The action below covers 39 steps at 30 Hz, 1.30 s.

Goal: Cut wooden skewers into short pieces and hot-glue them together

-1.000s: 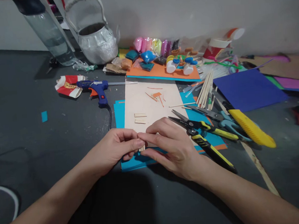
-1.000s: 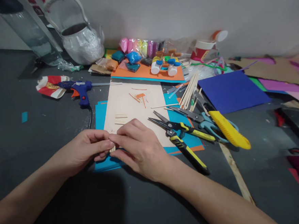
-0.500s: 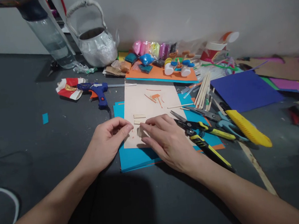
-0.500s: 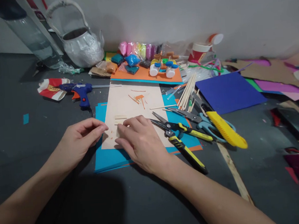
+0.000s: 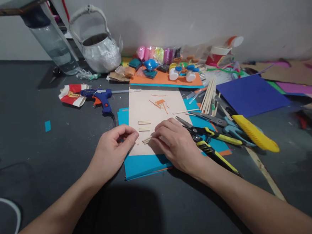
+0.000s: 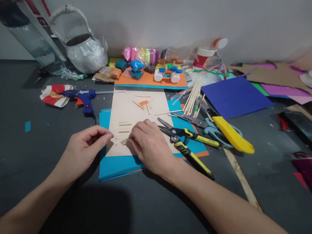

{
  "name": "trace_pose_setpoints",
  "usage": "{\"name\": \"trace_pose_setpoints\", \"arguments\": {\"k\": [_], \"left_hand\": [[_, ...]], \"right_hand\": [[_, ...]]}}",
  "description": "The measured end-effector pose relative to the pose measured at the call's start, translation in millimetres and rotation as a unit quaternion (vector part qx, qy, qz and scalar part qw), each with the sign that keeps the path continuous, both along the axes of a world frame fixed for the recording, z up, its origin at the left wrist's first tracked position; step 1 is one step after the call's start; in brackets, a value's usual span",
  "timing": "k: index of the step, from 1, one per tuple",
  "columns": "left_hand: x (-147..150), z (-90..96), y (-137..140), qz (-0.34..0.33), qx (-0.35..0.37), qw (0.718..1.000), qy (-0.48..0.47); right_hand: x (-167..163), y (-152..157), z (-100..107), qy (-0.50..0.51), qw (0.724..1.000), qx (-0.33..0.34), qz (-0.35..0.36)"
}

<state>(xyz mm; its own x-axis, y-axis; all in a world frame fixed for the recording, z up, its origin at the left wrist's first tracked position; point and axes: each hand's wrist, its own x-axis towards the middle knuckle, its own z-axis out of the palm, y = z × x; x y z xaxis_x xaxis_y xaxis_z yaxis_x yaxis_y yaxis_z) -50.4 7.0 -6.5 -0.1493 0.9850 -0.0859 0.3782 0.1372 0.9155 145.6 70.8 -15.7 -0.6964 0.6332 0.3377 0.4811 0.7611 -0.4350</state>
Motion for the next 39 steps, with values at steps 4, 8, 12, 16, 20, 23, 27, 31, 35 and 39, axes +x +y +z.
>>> {"name": "trace_pose_setpoints", "arguments": {"k": [4, 8, 12, 16, 20, 23, 27, 31, 35, 39], "left_hand": [[4, 0.8, -2, -0.034, 0.013, 0.999, 0.024], [9, 0.0, -3, -0.075, 0.04, 0.993, 0.082], [8, -5.2, -3, -0.086, 0.06, 0.977, 0.185], [6, -11.4, -1, -0.121, 0.12, 0.947, 0.272], [3, -12.9, 1, -0.137, 0.154, 0.931, 0.3], [2, -13.0, 2, -0.138, 0.16, 0.924, 0.317], [5, -12.2, 2, -0.132, 0.157, 0.94, 0.271], [11, -8.0, 1, -0.129, 0.127, 0.965, 0.188], [13, -3.7, 1, -0.103, 0.044, 0.987, 0.116], [11, -1.4, 3, -0.081, 0.022, 0.993, 0.078]], "right_hand": [[-2, -1, 2, -0.016, 1.0, 0.001, 0.004], [-6, -1, 2, -0.032, 0.999, 0.002, 0.005], [-8, 1, 0, -0.024, 1.0, -0.009, 0.007], [-9, 1, 0, 0.003, 0.999, -0.023, 0.024], [-7, 0, 0, 0.022, 0.999, -0.021, 0.039], [-5, 3, -1, 0.027, 0.999, -0.015, 0.015], [-2, 6, -1, 0.034, 0.999, -0.01, -0.007], [-3, 2, 1, 0.035, 0.999, -0.012, 0.013], [-5, -1, 1, 0.036, 0.999, -0.009, 0.016], [-5, 3, -1, 0.037, 0.999, -0.006, -0.009]]}}
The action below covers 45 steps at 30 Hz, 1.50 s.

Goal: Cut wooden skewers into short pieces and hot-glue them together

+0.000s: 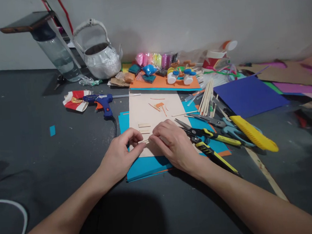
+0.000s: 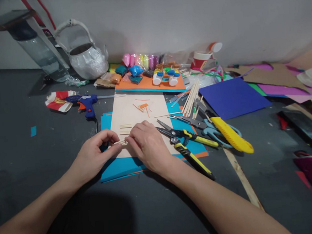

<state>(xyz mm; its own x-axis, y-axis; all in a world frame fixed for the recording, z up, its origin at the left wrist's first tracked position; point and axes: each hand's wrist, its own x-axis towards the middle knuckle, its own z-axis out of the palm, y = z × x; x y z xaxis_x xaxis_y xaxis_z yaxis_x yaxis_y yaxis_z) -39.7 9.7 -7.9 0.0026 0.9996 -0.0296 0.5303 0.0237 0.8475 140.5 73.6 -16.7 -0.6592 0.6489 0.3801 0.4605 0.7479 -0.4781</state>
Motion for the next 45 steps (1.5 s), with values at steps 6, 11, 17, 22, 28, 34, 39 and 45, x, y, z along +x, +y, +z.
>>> {"name": "trace_pose_setpoints", "arguments": {"k": [6, 11, 17, 22, 28, 34, 39, 45], "left_hand": [[-4, -1.9, 2, 0.015, 0.052, 0.992, 0.117], [-3, -12.6, 6, -0.018, 0.09, 0.982, 0.165], [-7, -11.0, 7, 0.013, 0.151, 0.974, 0.167], [-12, 0.3, 0, 0.065, 0.19, 0.974, 0.106], [-9, -1.0, -2, 0.053, 0.192, 0.973, 0.117], [-8, 3.6, -11, 0.166, 0.2, 0.966, 0.006], [-6, 5.2, -17, 0.181, 0.237, 0.954, -0.007], [-7, 8.3, -7, 0.153, 0.184, 0.92, -0.31]], "right_hand": [[8, 14, -3, 0.021, 0.997, 0.019, -0.077], [12, 17, -4, 0.017, 0.996, 0.023, -0.088], [12, 14, -2, 0.004, 0.997, 0.022, -0.078], [15, 10, 2, 0.005, 0.996, 0.046, -0.079], [13, 1, 4, -0.03, 0.999, 0.038, -0.024], [12, -3, 5, -0.06, 0.998, 0.028, -0.02], [4, -9, 5, -0.085, 0.995, 0.021, 0.04], [0, -10, 4, -0.069, 0.996, 0.015, 0.055]]}}
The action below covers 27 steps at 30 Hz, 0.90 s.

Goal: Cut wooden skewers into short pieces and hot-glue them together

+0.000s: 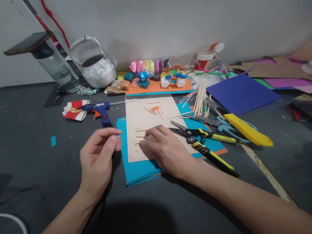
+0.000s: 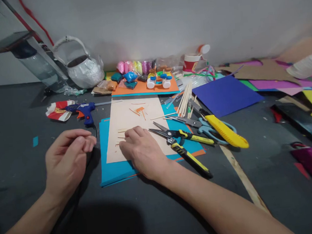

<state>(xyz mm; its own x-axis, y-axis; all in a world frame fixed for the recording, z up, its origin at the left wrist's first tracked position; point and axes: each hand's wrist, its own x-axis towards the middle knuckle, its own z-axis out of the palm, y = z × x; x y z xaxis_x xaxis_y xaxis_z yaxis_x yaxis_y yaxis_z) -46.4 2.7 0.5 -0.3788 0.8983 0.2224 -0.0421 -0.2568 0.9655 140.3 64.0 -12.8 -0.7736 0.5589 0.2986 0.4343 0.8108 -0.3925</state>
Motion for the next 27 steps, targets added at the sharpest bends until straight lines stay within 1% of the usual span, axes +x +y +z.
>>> {"name": "trace_pose_setpoints", "arguments": {"k": [1, 3, 5, 7, 9, 11, 14, 19, 21, 25, 27], "left_hand": [[0, 2.7, 2, -0.051, -0.02, 0.995, -0.089], [0, 8.9, 5, -0.136, -0.078, 0.959, -0.234], [1, 13.9, 5, -0.183, -0.109, 0.922, -0.323], [4, 15.9, 2, -0.213, -0.116, 0.898, -0.366], [6, 14.7, 0, -0.238, -0.12, 0.885, -0.381], [8, 11.8, -2, -0.257, -0.121, 0.882, -0.376], [10, 8.4, -1, -0.272, -0.119, 0.88, -0.372], [8, 9.6, 2, -0.293, -0.12, 0.846, -0.428], [7, 11.0, 2, -0.292, -0.122, 0.839, -0.442], [5, 12.0, 2, -0.283, -0.133, 0.841, -0.441], [6, 10.9, 2, -0.276, -0.136, 0.858, -0.412]], "right_hand": [[1, 0, 0, 0.014, 1.0, -0.002, -0.005], [2, -1, 2, 0.049, 0.999, -0.01, -0.015], [2, -4, 5, 0.089, 0.995, -0.028, -0.015], [2, -9, 10, 0.126, 0.99, -0.056, -0.001], [1, -13, 13, 0.151, 0.985, -0.083, 0.016], [0, -16, 14, 0.164, 0.982, -0.095, 0.022], [0, -16, 11, 0.179, 0.98, -0.083, 0.013], [3, -15, 9, 0.175, 0.983, -0.051, -0.002], [3, -15, 9, 0.165, 0.985, -0.045, -0.02], [8, -10, 11, 0.149, 0.985, -0.033, -0.079], [14, -2, 13, 0.147, 0.981, -0.018, -0.124]]}}
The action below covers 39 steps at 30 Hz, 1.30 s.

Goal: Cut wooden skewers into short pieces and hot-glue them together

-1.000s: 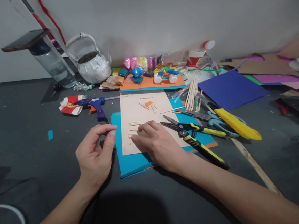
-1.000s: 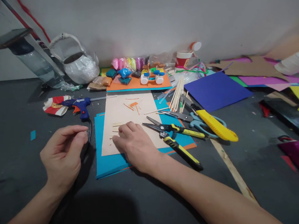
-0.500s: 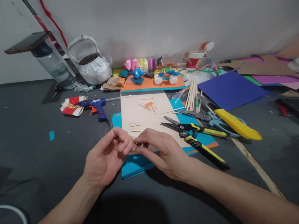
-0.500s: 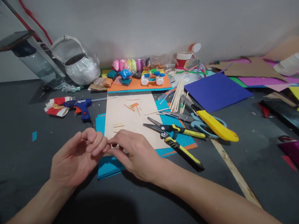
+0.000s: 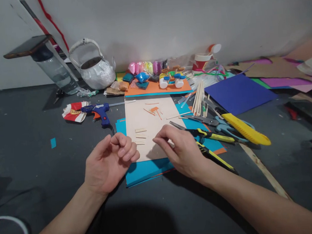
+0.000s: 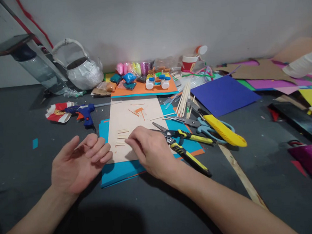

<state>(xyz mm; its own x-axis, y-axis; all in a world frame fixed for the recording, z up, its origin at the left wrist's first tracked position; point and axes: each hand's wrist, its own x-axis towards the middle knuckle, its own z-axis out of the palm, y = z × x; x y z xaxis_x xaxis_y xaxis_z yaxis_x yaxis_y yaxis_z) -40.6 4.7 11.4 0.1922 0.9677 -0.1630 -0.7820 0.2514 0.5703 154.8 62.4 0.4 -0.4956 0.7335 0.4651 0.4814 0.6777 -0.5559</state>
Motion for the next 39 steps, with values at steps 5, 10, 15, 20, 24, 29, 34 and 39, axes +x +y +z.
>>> {"name": "trace_pose_setpoints", "arguments": {"k": [5, 10, 15, 20, 24, 29, 34, 39], "left_hand": [[1, -11.3, -1, 0.091, 0.071, 0.949, 0.293], [0, -24.5, 0, 0.17, 0.117, 0.835, 0.511], [3, -15.4, -1, 0.204, 0.207, 0.701, 0.652], [19, 6.3, 5, 0.144, 0.247, 0.654, 0.701], [48, 14.2, 45, 0.035, 0.304, 0.529, 0.791], [98, 12.8, 118, -0.084, 0.298, 0.44, 0.843], [125, 7.1, 155, -0.182, 0.254, 0.396, 0.864], [122, 8.9, 161, -0.214, 0.207, 0.425, 0.854]], "right_hand": [[26, 31, 9, -0.004, 0.989, 0.023, -0.145], [51, 52, 16, -0.075, 0.985, -0.009, -0.153], [81, 59, 33, -0.096, 0.978, -0.006, -0.185], [114, 51, 38, -0.126, 0.977, -0.007, -0.169], [129, 37, 23, -0.12, 0.98, -0.007, -0.157], [133, 27, 12, -0.135, 0.985, -0.019, -0.102], [140, 27, 18, -0.18, 0.977, -0.008, -0.115], [147, 24, 22, -0.259, 0.958, 0.007, -0.124]]}}
